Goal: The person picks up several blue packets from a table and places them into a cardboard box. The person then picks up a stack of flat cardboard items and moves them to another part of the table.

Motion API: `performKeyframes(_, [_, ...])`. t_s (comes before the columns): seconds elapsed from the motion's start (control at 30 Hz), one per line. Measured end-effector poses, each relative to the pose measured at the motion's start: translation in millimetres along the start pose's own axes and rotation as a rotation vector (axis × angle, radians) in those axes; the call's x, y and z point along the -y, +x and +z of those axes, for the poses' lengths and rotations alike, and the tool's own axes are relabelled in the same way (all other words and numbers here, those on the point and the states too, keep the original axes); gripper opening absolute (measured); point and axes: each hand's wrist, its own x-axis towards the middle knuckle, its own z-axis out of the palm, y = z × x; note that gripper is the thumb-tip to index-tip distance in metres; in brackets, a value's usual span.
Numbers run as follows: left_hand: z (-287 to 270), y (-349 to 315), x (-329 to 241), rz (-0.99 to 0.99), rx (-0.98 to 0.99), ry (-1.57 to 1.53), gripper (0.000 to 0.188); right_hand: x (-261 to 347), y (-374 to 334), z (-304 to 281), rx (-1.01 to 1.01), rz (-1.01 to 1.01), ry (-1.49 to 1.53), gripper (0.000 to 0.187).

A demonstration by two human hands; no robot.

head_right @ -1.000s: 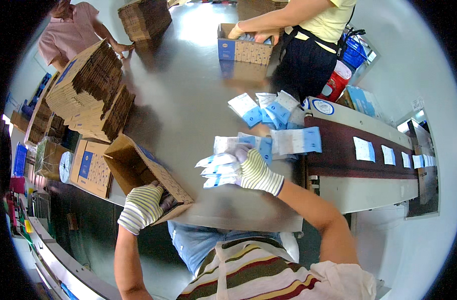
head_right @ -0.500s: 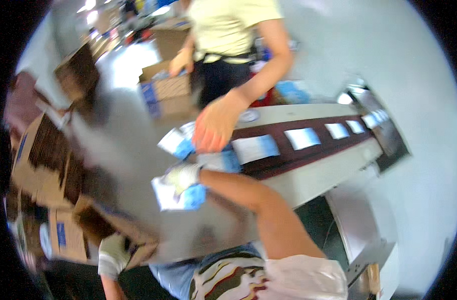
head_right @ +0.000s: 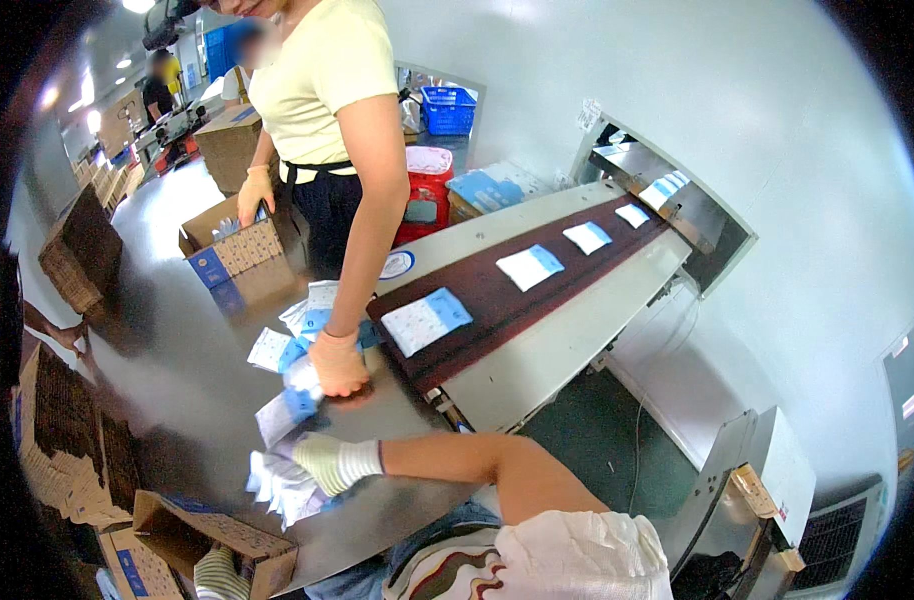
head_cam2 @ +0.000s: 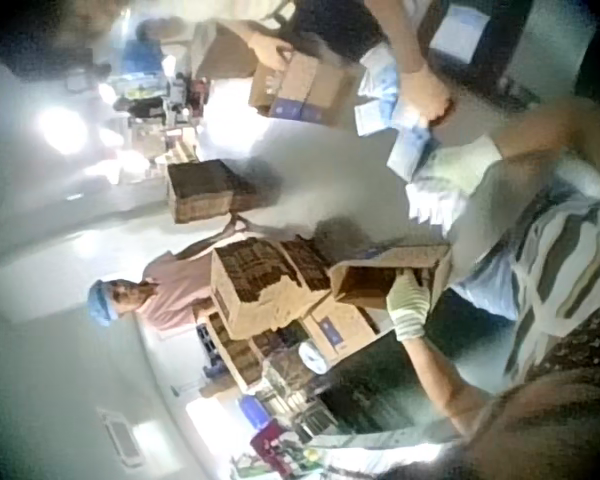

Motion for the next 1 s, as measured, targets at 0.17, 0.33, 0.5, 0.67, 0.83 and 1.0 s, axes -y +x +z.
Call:
performKeyframes(0.17, [-1,-2,-4,0.025,-0.082,-0.056,0.035,-61,-20,23,0.058,-0.286,0.699,0.047])
performKeyframes(0.33, [-5,8,-9,-0.005,0.035,0.002,0.034,29,37,15,0.405,-0.368,1.696,0.037])
performKeyframes(0.5, [13,10,-5,0.031,-0.108,-0.084,0.030,103,89,56,-0.107,-0.607,0.565,0.075])
performKeyframes(0.67, [22,8,-1,0.096,-0.135,-0.061,0.027,86,181,101,0.138,-0.319,0.271,0.106])
performKeyframes(0.83, [16,-4,-1,0.030,0.007,0.026,0.027,94,192,87,0.086,-0.228,-0.562,0.111])
performKeyframes(1.0, [10,5,-12,0.084,-0.058,-0.002,0.032,109,161,64,0.076,-0.205,-1.000,0.081])
